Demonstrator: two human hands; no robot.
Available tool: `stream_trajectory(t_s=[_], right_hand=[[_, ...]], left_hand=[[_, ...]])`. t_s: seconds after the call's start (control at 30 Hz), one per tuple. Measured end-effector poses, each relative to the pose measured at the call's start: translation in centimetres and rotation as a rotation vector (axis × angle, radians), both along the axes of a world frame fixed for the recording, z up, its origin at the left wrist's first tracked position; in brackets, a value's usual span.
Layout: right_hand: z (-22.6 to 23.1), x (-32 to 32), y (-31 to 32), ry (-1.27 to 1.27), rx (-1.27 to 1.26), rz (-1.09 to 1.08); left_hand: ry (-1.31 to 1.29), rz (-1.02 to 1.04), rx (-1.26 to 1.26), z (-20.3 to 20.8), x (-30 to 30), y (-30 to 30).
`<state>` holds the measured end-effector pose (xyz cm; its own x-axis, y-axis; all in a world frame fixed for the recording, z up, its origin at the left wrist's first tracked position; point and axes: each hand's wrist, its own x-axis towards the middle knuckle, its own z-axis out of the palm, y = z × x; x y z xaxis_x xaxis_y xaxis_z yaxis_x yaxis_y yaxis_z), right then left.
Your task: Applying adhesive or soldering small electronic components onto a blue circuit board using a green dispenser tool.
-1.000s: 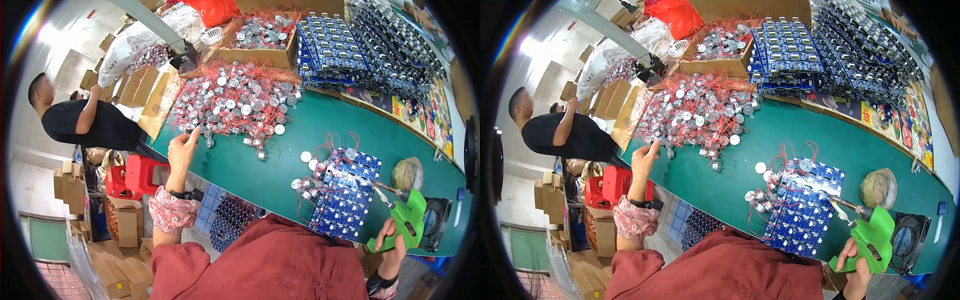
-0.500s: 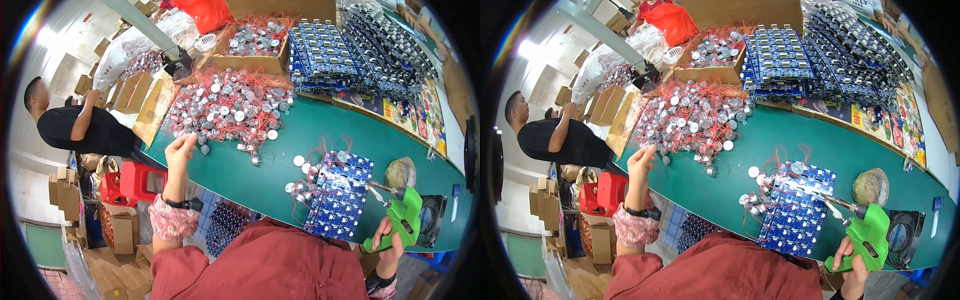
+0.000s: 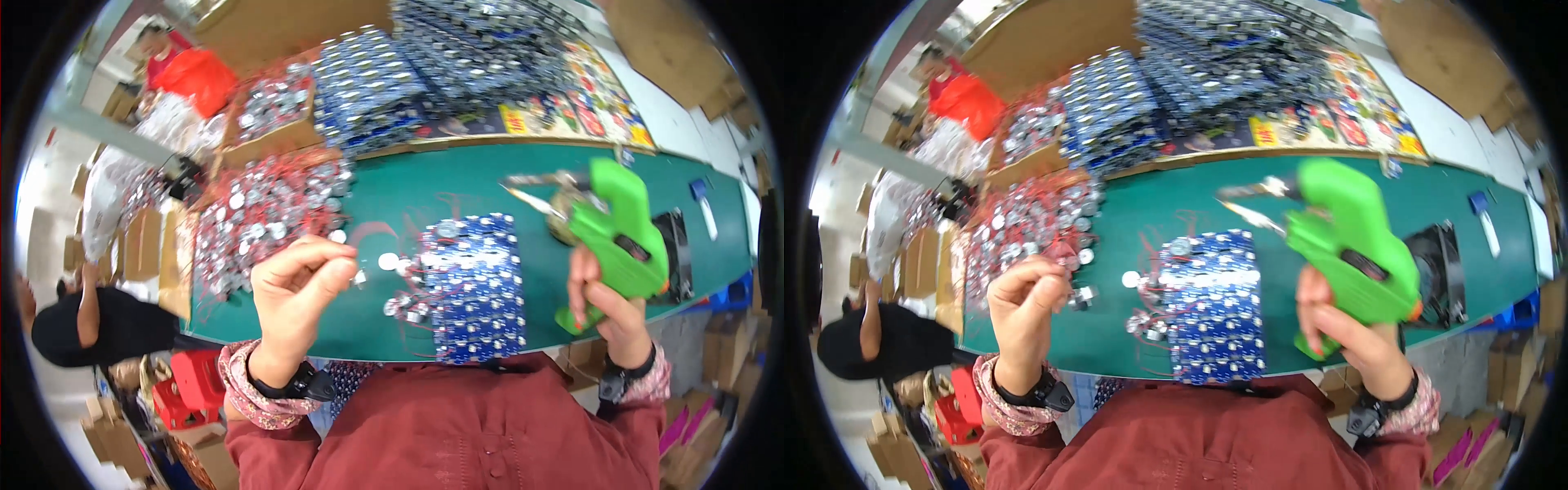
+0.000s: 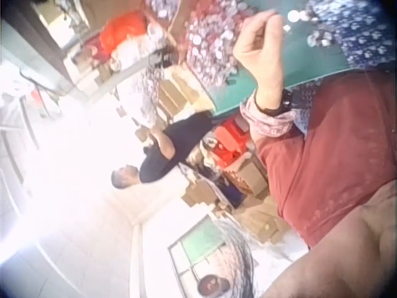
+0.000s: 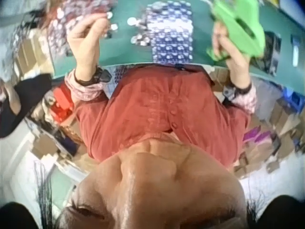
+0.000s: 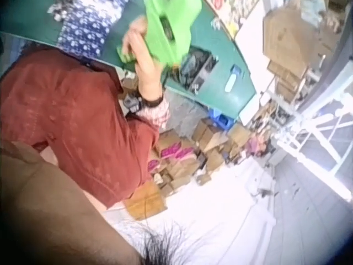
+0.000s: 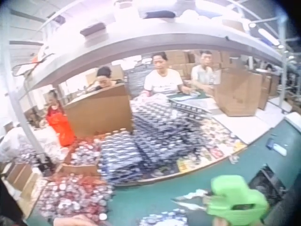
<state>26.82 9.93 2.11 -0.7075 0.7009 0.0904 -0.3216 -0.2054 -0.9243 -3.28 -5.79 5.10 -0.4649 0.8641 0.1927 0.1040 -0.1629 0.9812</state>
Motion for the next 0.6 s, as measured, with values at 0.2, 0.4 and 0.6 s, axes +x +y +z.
stream_trajectory(t_s=[0.2, 0.4, 0.6], right_hand=[[-0.7, -4.0, 0.5, 0.02, 0.316, -0.017], [0.0, -4.3, -0.4, 0.063, 0.06, 0.069], [-0.1, -4.6, -0.2, 0.117, -0.066, 0.071]], left_hand=[[0.717, -0.134, 0.078, 0.1, 4.5, 4.1], [0.963, -0.147, 0.334, -1.0, 5.2, 5.1], [1.013, -0.153, 0.339, -1.6, 4.7, 4.9]])
